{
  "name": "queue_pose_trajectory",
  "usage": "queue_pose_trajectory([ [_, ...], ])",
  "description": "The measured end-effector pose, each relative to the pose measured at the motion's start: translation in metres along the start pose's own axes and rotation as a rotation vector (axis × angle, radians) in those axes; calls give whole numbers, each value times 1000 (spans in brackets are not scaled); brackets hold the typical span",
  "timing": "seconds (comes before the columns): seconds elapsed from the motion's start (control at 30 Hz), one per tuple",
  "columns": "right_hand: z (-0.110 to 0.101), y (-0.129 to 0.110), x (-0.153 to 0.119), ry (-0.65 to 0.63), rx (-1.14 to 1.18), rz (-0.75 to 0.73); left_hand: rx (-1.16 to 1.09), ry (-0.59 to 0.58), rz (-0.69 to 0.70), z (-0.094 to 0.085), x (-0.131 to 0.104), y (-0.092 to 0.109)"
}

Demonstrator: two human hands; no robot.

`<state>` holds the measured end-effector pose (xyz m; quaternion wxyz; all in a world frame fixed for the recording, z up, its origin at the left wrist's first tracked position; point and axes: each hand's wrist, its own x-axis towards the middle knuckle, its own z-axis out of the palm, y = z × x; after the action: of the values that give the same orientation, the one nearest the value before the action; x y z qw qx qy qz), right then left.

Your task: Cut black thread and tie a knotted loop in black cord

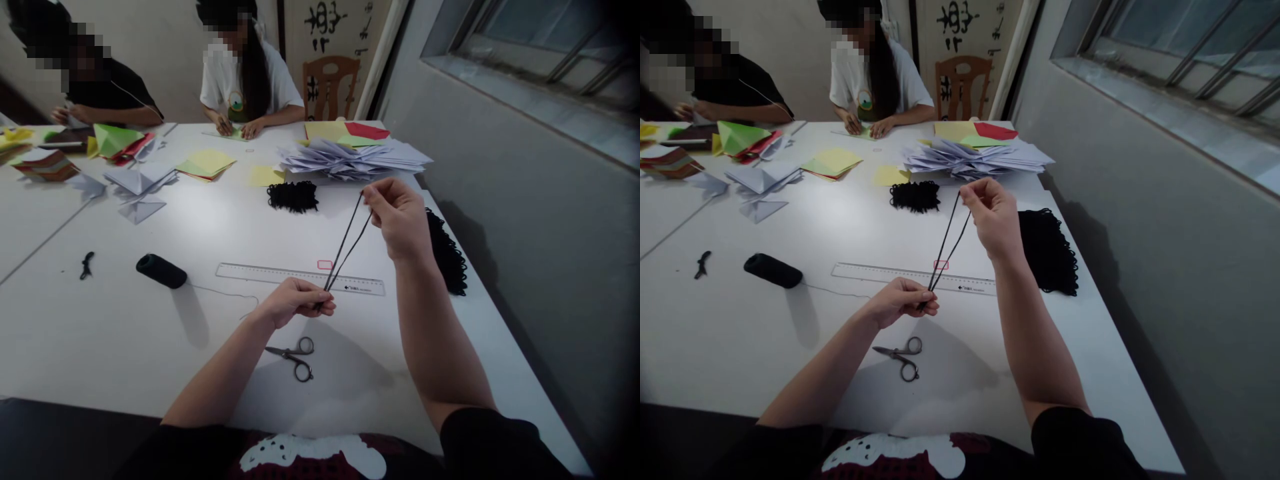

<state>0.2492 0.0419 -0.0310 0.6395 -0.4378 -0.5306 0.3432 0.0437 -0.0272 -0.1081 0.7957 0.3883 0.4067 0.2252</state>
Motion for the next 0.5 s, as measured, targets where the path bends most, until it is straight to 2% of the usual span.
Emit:
queue_pose_trajectory([
  [0.1, 4, 5, 1, 71, 54, -3, -5, 12, -2, 0, -1, 1],
  [0.23, 15, 2, -2, -4, 395, 290, 11, 15, 19, -1, 0, 1],
  [0.3, 19, -2, -4, -30, 499, 391, 20, -5, 24, -2, 1, 1],
  [0.5, 20, -14, -7, -11, 604, 475, 69, -66, 35, -7, 0, 5],
])
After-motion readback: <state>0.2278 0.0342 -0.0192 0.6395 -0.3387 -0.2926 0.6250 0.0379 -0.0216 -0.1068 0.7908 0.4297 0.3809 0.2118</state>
